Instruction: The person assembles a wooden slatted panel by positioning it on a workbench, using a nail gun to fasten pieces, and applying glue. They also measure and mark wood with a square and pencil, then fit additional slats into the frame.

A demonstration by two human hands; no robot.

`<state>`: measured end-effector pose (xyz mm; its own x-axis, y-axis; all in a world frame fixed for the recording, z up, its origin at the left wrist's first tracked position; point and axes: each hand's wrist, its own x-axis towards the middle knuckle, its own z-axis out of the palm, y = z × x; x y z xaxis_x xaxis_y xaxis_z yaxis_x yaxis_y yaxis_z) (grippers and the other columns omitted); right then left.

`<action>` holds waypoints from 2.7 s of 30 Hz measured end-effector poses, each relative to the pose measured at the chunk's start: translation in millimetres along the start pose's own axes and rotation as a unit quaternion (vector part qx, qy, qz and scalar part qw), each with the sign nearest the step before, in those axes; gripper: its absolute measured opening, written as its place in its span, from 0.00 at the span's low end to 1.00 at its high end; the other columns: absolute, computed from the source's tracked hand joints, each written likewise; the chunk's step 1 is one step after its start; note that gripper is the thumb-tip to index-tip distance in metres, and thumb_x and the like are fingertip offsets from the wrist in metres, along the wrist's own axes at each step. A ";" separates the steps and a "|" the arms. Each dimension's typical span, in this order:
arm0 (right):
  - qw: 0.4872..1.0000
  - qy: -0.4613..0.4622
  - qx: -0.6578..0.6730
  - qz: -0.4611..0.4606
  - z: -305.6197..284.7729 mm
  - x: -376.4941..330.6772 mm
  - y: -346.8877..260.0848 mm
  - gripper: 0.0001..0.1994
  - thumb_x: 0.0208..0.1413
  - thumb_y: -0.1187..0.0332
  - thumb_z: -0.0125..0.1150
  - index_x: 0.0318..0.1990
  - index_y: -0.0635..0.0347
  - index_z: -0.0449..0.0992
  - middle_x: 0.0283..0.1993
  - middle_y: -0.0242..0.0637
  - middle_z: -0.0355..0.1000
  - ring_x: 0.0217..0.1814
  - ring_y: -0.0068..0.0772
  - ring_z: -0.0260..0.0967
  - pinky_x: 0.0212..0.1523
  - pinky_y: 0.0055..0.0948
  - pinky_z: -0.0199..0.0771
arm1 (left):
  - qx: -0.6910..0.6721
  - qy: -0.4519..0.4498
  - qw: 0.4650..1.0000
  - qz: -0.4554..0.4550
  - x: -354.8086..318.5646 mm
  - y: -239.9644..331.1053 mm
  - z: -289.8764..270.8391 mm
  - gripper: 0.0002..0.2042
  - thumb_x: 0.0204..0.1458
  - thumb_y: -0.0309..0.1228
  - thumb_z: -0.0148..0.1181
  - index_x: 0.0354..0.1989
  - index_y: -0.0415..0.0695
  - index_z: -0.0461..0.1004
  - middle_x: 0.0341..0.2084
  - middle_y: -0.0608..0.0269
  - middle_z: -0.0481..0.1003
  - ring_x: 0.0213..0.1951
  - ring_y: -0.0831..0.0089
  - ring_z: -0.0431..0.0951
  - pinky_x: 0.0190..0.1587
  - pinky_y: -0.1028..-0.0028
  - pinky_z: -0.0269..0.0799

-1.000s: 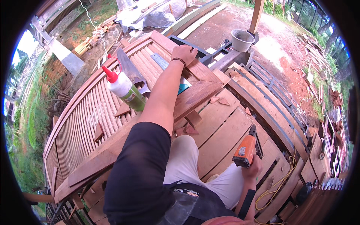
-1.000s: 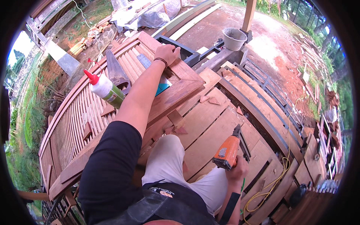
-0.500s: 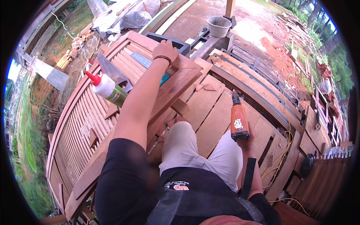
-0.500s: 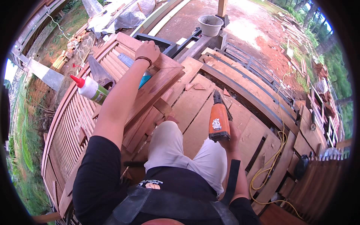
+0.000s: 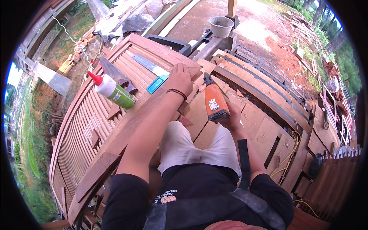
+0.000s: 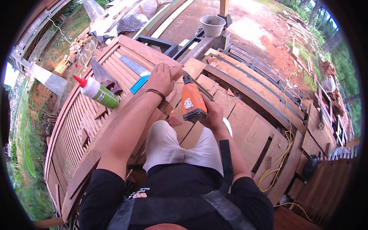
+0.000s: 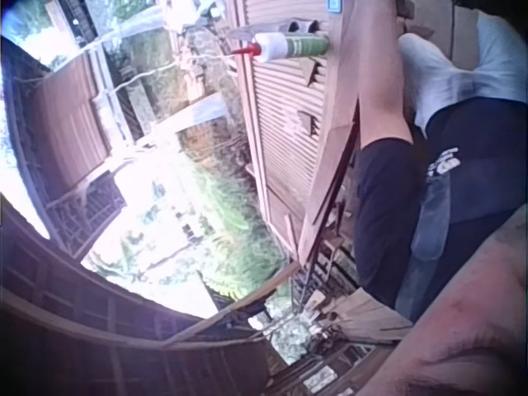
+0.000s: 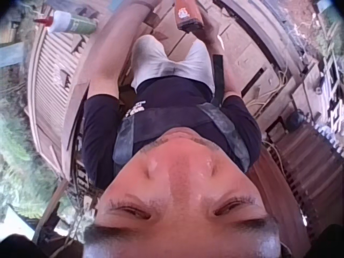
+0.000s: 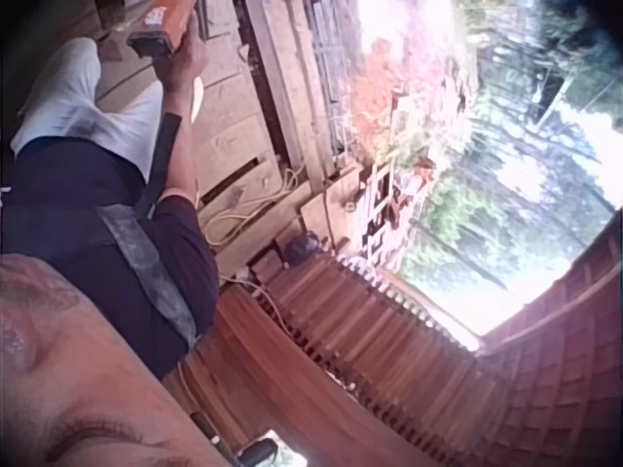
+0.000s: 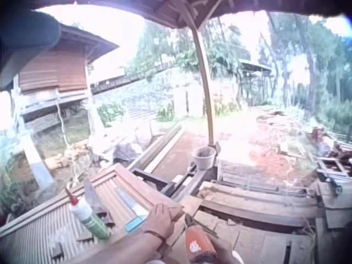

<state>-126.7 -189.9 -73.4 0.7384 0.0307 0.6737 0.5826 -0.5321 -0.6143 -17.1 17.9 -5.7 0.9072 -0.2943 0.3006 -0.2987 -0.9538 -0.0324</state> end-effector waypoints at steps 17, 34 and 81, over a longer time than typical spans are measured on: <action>0.999 -0.028 0.020 0.010 15.8 -0.1 32.4 0.31 0.35 0.69 0.69 0.54 0.58 0.71 0.35 0.47 0.75 0.33 0.50 0.74 0.34 0.37 0.74 | -0.015 0.075 0.997 0.016 13.2 6.8 3.7 0.11 0.46 0.25 0.52 0.38 0.34 0.71 0.41 0.50 0.70 0.51 0.58 0.70 0.52 0.64 0.66; 0.990 -0.080 0.119 -0.013 31.1 3.2 67.8 0.30 0.35 0.66 0.70 0.52 0.65 0.72 0.35 0.45 0.75 0.33 0.45 0.75 0.35 0.33 0.73 | -0.078 0.022 0.997 -0.006 13.5 6.6 -5.0 0.21 0.40 0.24 0.57 0.47 0.34 0.69 0.49 0.47 0.70 0.48 0.52 0.73 0.51 0.62 0.71; 0.983 -0.154 -0.043 -0.089 -0.8 40.7 68.9 0.28 0.39 0.64 0.66 0.53 0.54 0.72 0.28 0.39 0.75 0.30 0.41 0.74 0.32 0.36 0.70 | -0.055 0.080 0.995 0.026 12.0 6.2 0.5 0.12 0.43 0.22 0.55 0.38 0.33 0.70 0.41 0.45 0.71 0.50 0.55 0.71 0.52 0.65 0.70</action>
<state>-56.7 -226.0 -88.0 0.7032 0.3766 0.6031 0.6905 -0.5639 -0.4529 -7.9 8.4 -2.7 0.8338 -0.3217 0.4486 -0.3830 -0.9223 0.0505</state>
